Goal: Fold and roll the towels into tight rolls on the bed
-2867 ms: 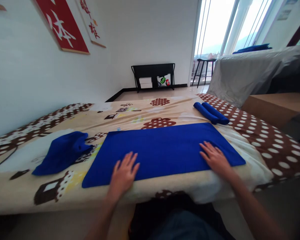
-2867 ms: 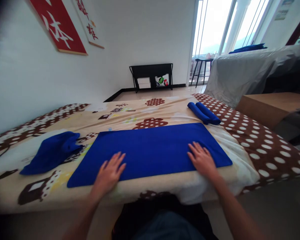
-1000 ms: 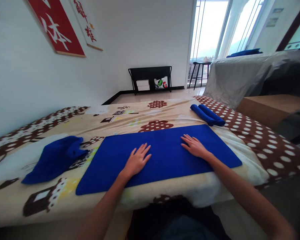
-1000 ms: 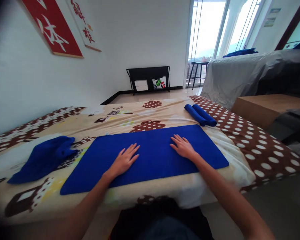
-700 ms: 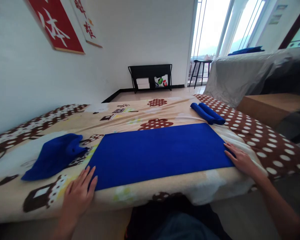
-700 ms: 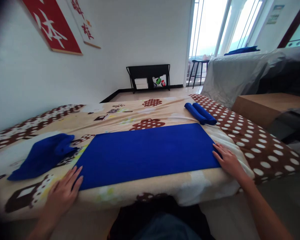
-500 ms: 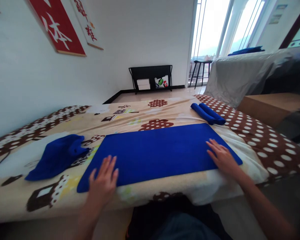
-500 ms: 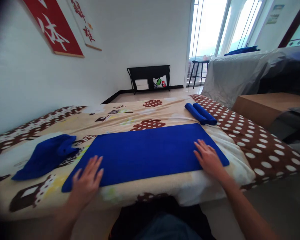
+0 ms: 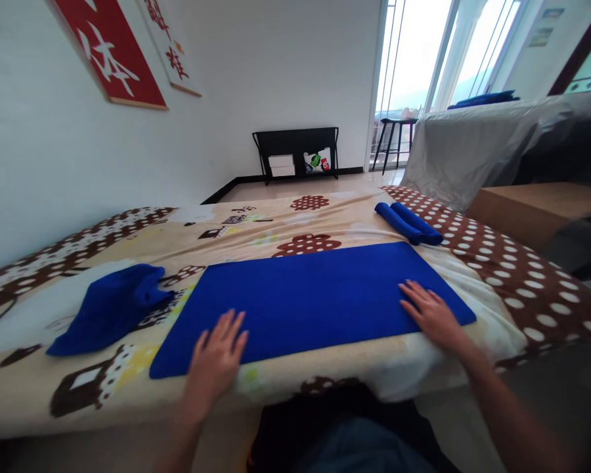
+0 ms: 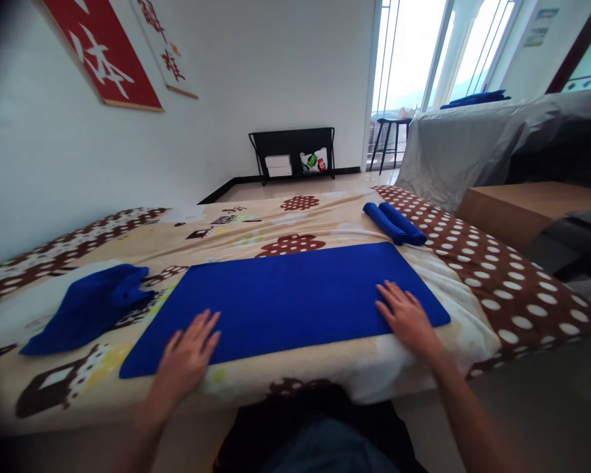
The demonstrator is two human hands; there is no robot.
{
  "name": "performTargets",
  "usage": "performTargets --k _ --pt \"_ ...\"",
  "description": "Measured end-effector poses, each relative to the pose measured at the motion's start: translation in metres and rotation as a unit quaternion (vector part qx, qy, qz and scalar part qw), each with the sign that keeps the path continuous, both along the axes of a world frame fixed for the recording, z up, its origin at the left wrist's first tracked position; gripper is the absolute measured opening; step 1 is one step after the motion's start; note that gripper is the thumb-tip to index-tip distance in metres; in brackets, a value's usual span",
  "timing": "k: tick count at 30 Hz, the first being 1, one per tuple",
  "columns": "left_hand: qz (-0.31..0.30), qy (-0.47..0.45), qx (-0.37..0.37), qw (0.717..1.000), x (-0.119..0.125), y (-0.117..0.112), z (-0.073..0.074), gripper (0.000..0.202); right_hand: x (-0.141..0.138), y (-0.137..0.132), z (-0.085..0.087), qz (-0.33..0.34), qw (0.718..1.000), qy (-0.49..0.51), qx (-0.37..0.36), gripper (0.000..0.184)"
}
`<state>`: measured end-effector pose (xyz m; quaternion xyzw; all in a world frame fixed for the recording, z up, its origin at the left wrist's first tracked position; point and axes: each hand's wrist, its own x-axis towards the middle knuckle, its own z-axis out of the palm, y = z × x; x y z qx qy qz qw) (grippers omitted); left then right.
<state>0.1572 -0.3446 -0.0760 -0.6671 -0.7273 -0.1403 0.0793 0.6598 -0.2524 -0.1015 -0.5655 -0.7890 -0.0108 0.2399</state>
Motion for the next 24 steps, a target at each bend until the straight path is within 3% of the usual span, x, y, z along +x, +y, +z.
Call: performTargets --k 3,5,6,8,12,14,15,17,19,22,24 --pt "0.124 0.008 0.065 0.99 -0.068 -0.031 -0.01 0.06 0.08 0.004 -0.019 -0.098 0.995 -0.024 -0.012 0.059" --pt "0.15 0.008 0.074 0.986 -0.077 -0.035 -0.005 0.06 0.095 0.013 -0.02 -0.129 0.991 -0.041 -0.023 0.059" --pt "0.145 0.011 0.074 0.987 -0.069 -0.03 0.001 0.06 0.088 0.019 -0.015 -0.129 0.99 -0.046 -0.023 0.059" --pt "0.09 0.021 0.069 0.993 -0.031 -0.004 0.02 0.059 0.047 0.036 0.004 -0.082 0.995 -0.047 -0.027 0.059" --pt "-0.124 0.011 -0.049 0.991 0.074 0.09 0.049 0.057 -0.083 0.084 0.047 0.147 0.981 -0.041 -0.117 0.063" --pt "-0.132 0.008 -0.101 0.986 0.103 0.14 0.049 0.059 -0.129 0.111 0.056 0.192 0.973 -0.043 -0.125 0.059" --pt "-0.123 0.005 -0.116 0.986 0.105 0.16 0.047 0.06 -0.138 0.123 0.057 0.195 0.972 -0.043 -0.125 0.058" --pt "-0.084 -0.004 -0.135 0.987 0.083 0.189 0.041 0.061 -0.129 0.146 0.055 0.168 0.977 -0.039 -0.127 0.057" --pt "-0.025 -0.015 -0.14 0.99 0.035 0.202 0.038 0.062 -0.089 0.162 0.05 0.098 0.986 -0.032 -0.13 0.056" --pt "0.06 -0.027 -0.124 0.99 -0.038 0.202 0.036 0.063 -0.015 0.174 0.046 -0.025 0.991 -0.018 -0.131 0.055" --pt "0.082 -0.032 -0.113 0.99 -0.063 0.198 0.036 0.063 0.014 0.176 0.046 -0.074 0.989 -0.008 -0.127 0.06"
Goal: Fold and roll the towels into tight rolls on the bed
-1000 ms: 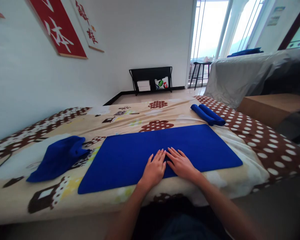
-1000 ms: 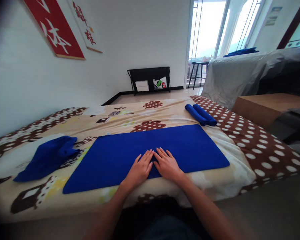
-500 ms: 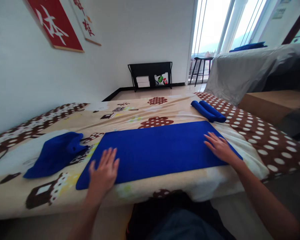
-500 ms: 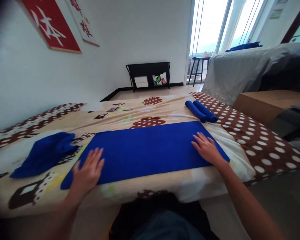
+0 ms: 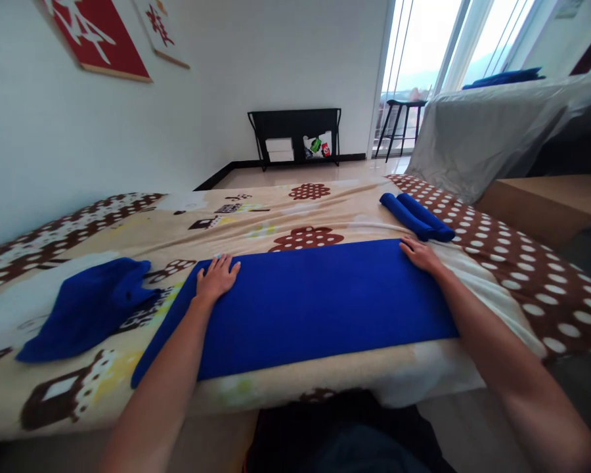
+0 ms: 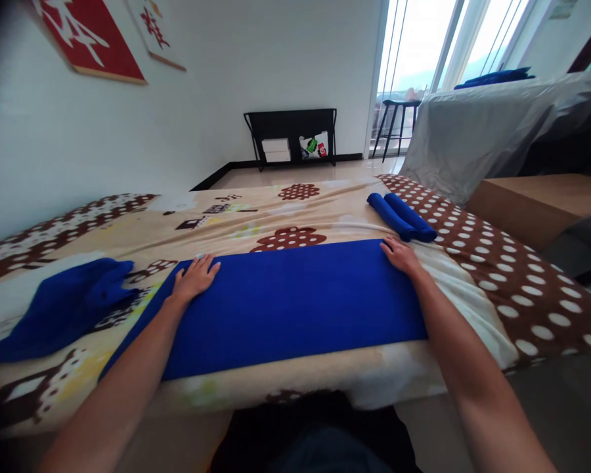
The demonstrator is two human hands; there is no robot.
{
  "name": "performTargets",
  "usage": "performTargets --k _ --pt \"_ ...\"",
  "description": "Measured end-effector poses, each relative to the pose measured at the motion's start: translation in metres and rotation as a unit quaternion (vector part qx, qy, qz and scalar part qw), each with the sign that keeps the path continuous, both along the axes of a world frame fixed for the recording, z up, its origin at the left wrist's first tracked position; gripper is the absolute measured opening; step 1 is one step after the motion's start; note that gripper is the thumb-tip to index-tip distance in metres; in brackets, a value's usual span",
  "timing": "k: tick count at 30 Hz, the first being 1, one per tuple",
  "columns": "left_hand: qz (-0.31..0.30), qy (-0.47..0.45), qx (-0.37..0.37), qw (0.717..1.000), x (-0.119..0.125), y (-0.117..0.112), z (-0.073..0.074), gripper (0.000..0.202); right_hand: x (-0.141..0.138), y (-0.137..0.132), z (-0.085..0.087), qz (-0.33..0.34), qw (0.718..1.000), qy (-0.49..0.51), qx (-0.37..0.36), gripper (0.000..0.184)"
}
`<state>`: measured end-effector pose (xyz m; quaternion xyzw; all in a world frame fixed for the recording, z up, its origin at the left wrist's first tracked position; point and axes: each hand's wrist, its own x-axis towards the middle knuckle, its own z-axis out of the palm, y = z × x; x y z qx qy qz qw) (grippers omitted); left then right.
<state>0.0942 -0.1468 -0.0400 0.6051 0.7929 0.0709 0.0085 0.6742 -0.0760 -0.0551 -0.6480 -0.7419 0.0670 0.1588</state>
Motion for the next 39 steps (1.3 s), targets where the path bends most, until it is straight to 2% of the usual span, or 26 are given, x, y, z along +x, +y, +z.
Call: performTargets --k 1,3,5,7,9,12,15,18,21,25,32,34,36,39 --pt "0.002 0.0 0.006 1.0 -0.003 -0.001 0.0 0.063 0.005 0.0 0.001 -0.013 1.0 0.002 0.005 0.062" --pt "-0.008 0.002 0.025 1.0 0.007 -0.001 0.0 0.062 -0.005 -0.001 0.003 -0.018 1.0 0.005 0.022 0.064" --pt "-0.047 0.002 0.042 0.998 0.033 0.001 0.001 0.057 -0.037 -0.009 0.006 0.01 0.999 0.005 0.045 0.062" --pt "-0.103 -0.005 0.055 0.993 0.068 0.006 0.003 0.052 -0.081 -0.029 0.009 0.082 0.995 0.001 0.056 0.057" --pt "-0.144 -0.019 0.067 0.987 0.107 0.014 0.004 0.049 -0.127 -0.063 0.011 0.185 0.982 -0.008 0.048 0.053" --pt "-0.16 -0.045 0.089 0.982 0.159 0.034 0.003 0.044 -0.177 -0.138 0.013 0.338 0.94 -0.033 0.042 0.055" --pt "-0.154 -0.073 0.096 0.981 0.19 0.057 0.001 0.032 -0.191 -0.212 0.013 0.398 0.912 -0.054 0.076 0.051" --pt "-0.146 -0.095 0.081 0.981 0.201 0.078 -0.001 0.023 -0.184 -0.254 0.009 0.412 0.902 -0.046 0.12 0.044" --pt "-0.14 -0.11 0.059 0.982 0.2 0.091 -0.004 0.027 -0.18 -0.263 0.0 0.383 0.904 -0.041 0.185 0.039" --pt "-0.134 -0.122 0.044 0.982 0.2 0.096 -0.003 0.033 -0.19 -0.255 -0.012 0.304 0.922 -0.063 0.229 0.03" --pt "-0.129 -0.182 0.06 0.973 0.202 0.09 0.012 0.034 -0.203 -0.251 -0.014 0.287 0.908 -0.046 0.301 0.02" --pt "-0.129 -0.217 0.079 0.965 0.201 0.088 0.023 0.032 -0.201 -0.248 -0.007 0.272 0.907 -0.017 0.32 0.02" --pt "-0.129 -0.259 0.106 0.952 0.196 0.085 0.038 0.029 -0.195 -0.245 0.008 0.258 0.907 0.024 0.331 0.02" --pt "-0.129 -0.335 0.162 0.919 0.176 0.078 0.073 0.016 -0.177 -0.237 0.048 0.252 0.909 0.104 0.315 0.017"
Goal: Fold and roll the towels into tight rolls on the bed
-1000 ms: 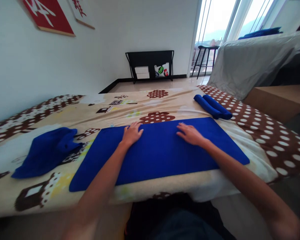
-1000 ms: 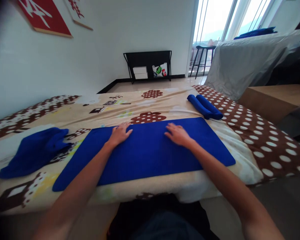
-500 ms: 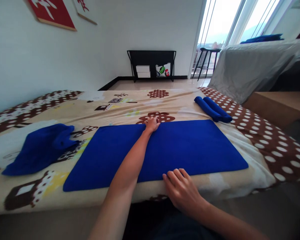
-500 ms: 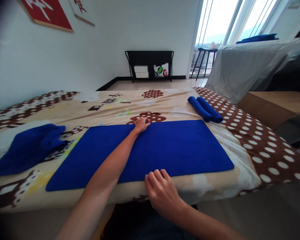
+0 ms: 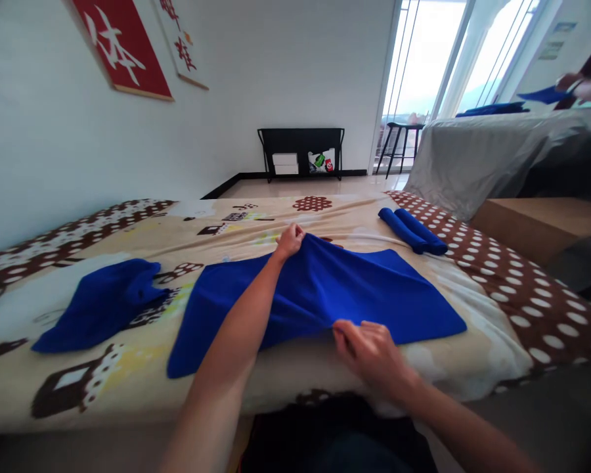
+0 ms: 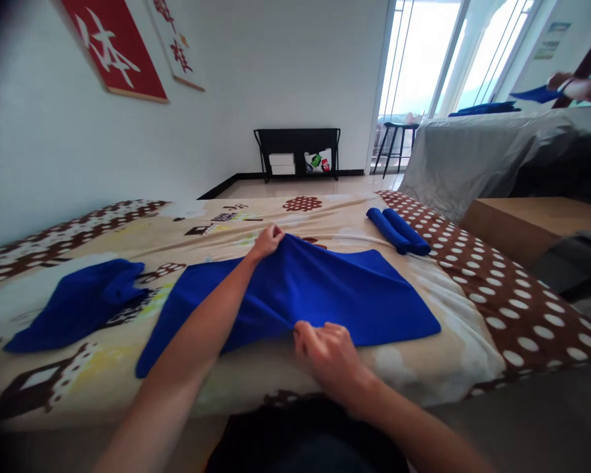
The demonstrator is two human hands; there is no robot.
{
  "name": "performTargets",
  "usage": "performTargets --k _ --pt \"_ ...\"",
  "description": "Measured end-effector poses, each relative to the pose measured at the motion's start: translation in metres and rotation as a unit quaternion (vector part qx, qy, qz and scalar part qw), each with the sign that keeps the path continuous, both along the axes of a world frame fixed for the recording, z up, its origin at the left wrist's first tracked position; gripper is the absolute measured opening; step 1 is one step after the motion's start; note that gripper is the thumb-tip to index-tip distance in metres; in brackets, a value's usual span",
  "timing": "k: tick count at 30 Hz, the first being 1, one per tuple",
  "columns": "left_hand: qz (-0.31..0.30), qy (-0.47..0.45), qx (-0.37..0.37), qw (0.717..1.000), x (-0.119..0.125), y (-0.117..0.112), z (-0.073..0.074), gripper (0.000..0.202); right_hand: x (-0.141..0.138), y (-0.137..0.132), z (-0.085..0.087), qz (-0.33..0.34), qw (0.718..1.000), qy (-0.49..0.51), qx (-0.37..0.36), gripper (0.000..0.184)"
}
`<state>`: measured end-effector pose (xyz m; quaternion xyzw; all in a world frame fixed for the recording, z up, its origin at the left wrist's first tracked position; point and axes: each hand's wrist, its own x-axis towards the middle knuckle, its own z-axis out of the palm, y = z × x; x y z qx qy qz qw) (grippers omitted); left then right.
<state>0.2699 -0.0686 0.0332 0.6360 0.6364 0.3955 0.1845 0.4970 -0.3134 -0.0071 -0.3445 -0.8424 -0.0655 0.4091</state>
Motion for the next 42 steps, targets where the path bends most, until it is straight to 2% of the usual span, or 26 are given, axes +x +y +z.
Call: performTargets --k 4,6,9,11,13,16,19,23,25,31,34,37,39,42 --pt "0.005 -0.12 0.066 0.991 -0.047 -0.025 0.066 0.01 0.037 0.018 0.078 0.012 0.986 0.144 -0.084 0.011" --pt "0.002 -0.161 0.087 0.983 -0.071 -0.045 0.101 0.014 0.057 0.034 0.118 0.019 0.966 0.235 -0.107 0.011" --pt "-0.045 -0.248 0.114 0.961 -0.097 -0.081 0.15 0.015 0.078 0.064 0.169 0.082 0.921 0.36 -0.122 0.016" --pt "-0.089 -0.293 0.135 0.942 -0.105 -0.105 0.176 0.018 0.086 0.081 0.196 0.131 0.888 0.416 -0.148 0.014" --pt "-0.116 -0.289 0.16 0.937 -0.107 -0.125 0.195 0.024 0.09 0.093 0.217 0.155 0.857 0.458 -0.178 0.01" --pt "-0.123 -0.242 0.204 0.94 -0.103 -0.145 0.216 0.031 0.092 0.101 0.237 0.158 0.839 0.475 -0.215 0.025" --pt "-0.115 -0.211 0.229 0.943 -0.099 -0.156 0.23 0.034 0.093 0.107 0.247 0.172 0.858 0.447 -0.185 0.023" --pt "-0.101 -0.175 0.24 0.95 -0.101 -0.164 0.241 0.033 0.094 0.115 0.256 0.178 0.871 0.433 -0.151 0.042" --pt "-0.099 -0.154 0.255 0.949 -0.104 -0.165 0.244 0.033 0.092 0.117 0.262 0.171 0.875 0.426 -0.15 0.045" --pt "-0.083 -0.144 0.311 0.936 -0.108 -0.156 0.246 0.024 0.084 0.126 0.273 0.111 0.914 0.374 -0.114 0.042" --pt "-0.071 -0.183 0.3 0.934 -0.108 -0.149 0.247 0.02 0.081 0.137 0.273 0.094 0.924 0.366 -0.06 0.027" --pt "-0.067 -0.201 0.279 0.937 -0.108 -0.145 0.245 0.031 0.083 0.149 0.272 0.073 0.932 0.353 -0.026 0.016" --pt "-0.06 -0.172 0.279 0.943 -0.106 -0.146 0.242 0.03 0.086 0.156 0.271 0.047 0.943 0.33 -0.026 0.014" --pt "-0.029 -0.077 0.313 0.946 -0.099 -0.149 0.237 0.027 0.093 0.164 0.267 -0.005 0.956 0.292 -0.009 0.015"
